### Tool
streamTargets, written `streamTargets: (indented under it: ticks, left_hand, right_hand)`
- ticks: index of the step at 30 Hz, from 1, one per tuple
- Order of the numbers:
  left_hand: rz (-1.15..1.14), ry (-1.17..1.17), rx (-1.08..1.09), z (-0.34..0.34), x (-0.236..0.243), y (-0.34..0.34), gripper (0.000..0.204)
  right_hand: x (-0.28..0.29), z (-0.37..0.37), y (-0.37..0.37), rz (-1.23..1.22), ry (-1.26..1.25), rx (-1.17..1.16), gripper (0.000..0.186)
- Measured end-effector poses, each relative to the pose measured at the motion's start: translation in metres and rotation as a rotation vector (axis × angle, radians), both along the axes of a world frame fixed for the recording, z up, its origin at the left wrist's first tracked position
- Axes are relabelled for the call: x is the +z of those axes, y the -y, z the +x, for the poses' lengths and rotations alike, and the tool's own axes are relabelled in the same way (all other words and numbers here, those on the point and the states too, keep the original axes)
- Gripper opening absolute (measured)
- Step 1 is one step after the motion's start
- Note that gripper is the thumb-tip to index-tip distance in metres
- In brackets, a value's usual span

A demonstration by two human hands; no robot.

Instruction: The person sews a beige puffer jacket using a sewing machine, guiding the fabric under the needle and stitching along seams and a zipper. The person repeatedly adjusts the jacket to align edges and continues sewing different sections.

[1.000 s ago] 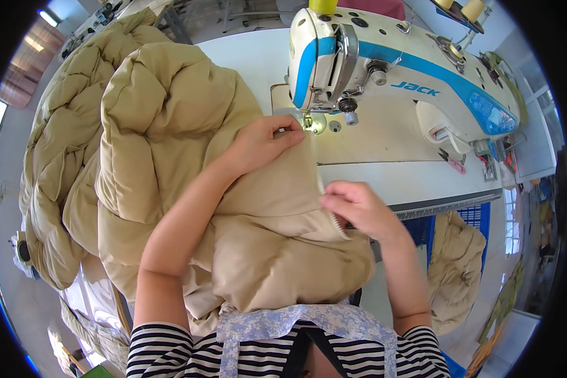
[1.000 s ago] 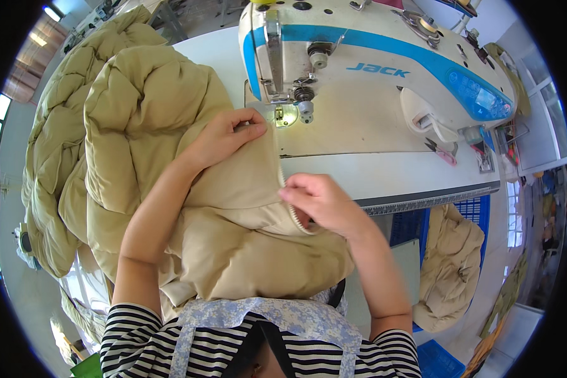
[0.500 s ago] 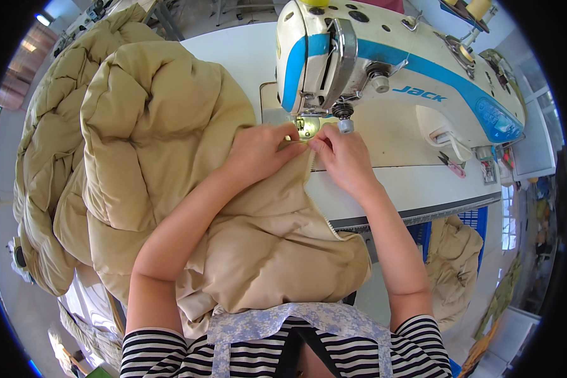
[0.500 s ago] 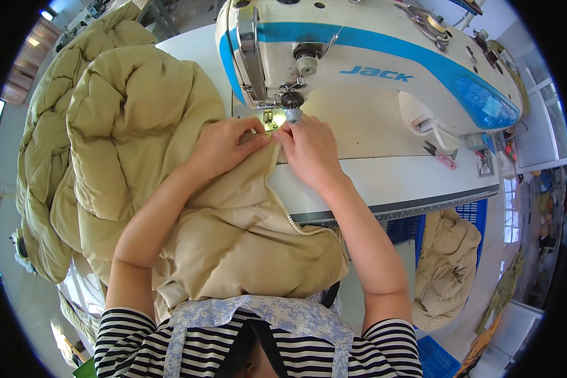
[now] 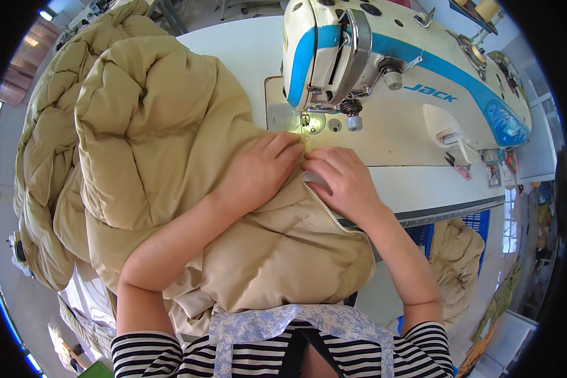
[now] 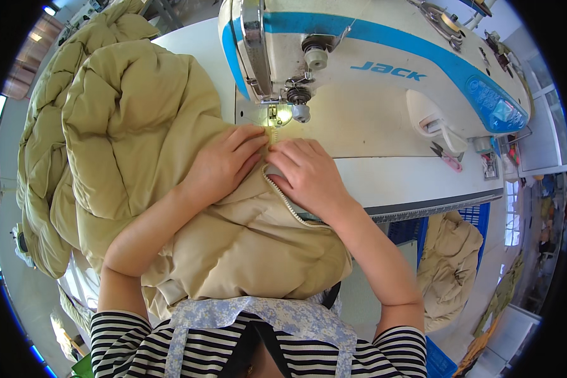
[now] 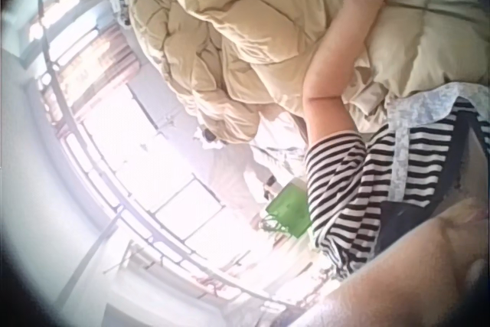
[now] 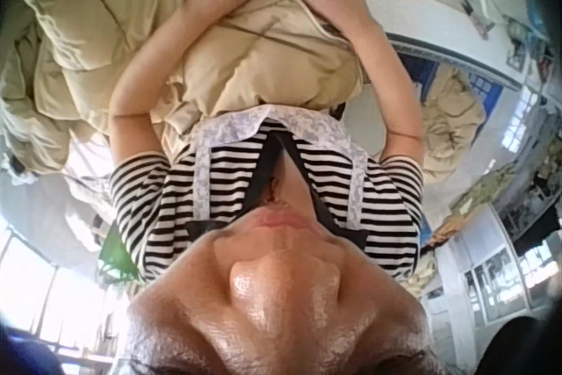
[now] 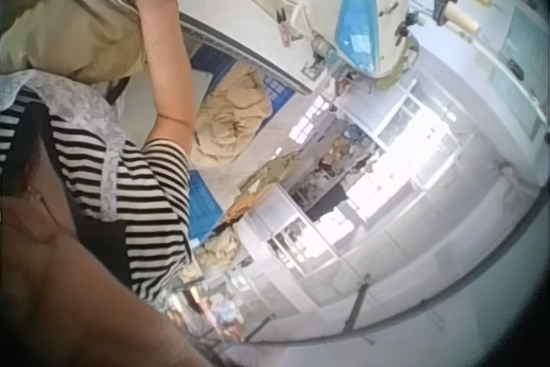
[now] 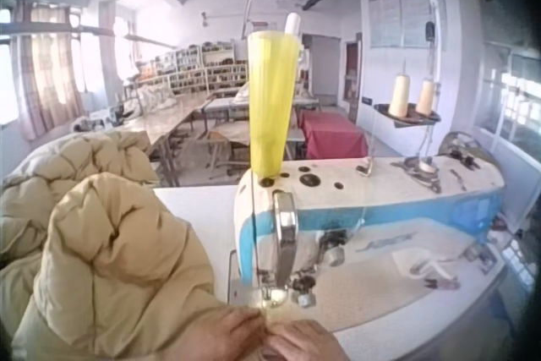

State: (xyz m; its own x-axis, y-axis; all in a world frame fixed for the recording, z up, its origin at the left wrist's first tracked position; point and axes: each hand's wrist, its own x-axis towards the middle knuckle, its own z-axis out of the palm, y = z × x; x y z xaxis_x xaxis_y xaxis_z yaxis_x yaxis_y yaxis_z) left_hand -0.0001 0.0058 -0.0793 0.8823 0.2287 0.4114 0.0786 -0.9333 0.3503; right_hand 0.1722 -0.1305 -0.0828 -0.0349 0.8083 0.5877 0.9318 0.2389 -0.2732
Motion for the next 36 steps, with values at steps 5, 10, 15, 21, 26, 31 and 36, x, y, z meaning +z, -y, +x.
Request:
streamTargets:
  ticks: [5,10,15,21,26,31,36]
  left_hand:
    - [-0.376,-0.003,-0.035,-0.007,0.004,-0.033,0.020]
    - [-0.318,0.023,-0.064,-0.008,0.011,-0.035,0.021]
    - [0.079,0.038,-0.183,-0.004,0.011,-0.014,0.034]
    - [-0.011,0.036,-0.196,-0.001,0.001,-0.029,0.036]
    - [0.042,0.058,-0.201,0.003,-0.006,-0.037,0.037]
    - [0.061,0.095,-0.180,0.010,-0.006,-0.044,0.035]
    - [0.063,0.088,-0.182,0.017,-0.007,-0.051,0.030]
  right_hand:
    - [-0.007,0.002,0.007,-0.034,0.079,0.041,0.014]
    - [-0.002,0.003,0.007,-0.030,0.095,0.036,0.011]
    - [0.002,0.005,0.005,-0.082,0.139,0.043,0.011]
    - [0.002,0.010,0.003,-0.020,0.221,0.050,0.010]
    - [0.000,0.010,-0.002,-0.054,0.233,-0.005,0.011]
    - [-0.001,0.011,-0.005,-0.058,0.280,-0.067,0.011]
    - [-0.003,0.013,-0.007,-0.074,0.295,-0.125,0.012]
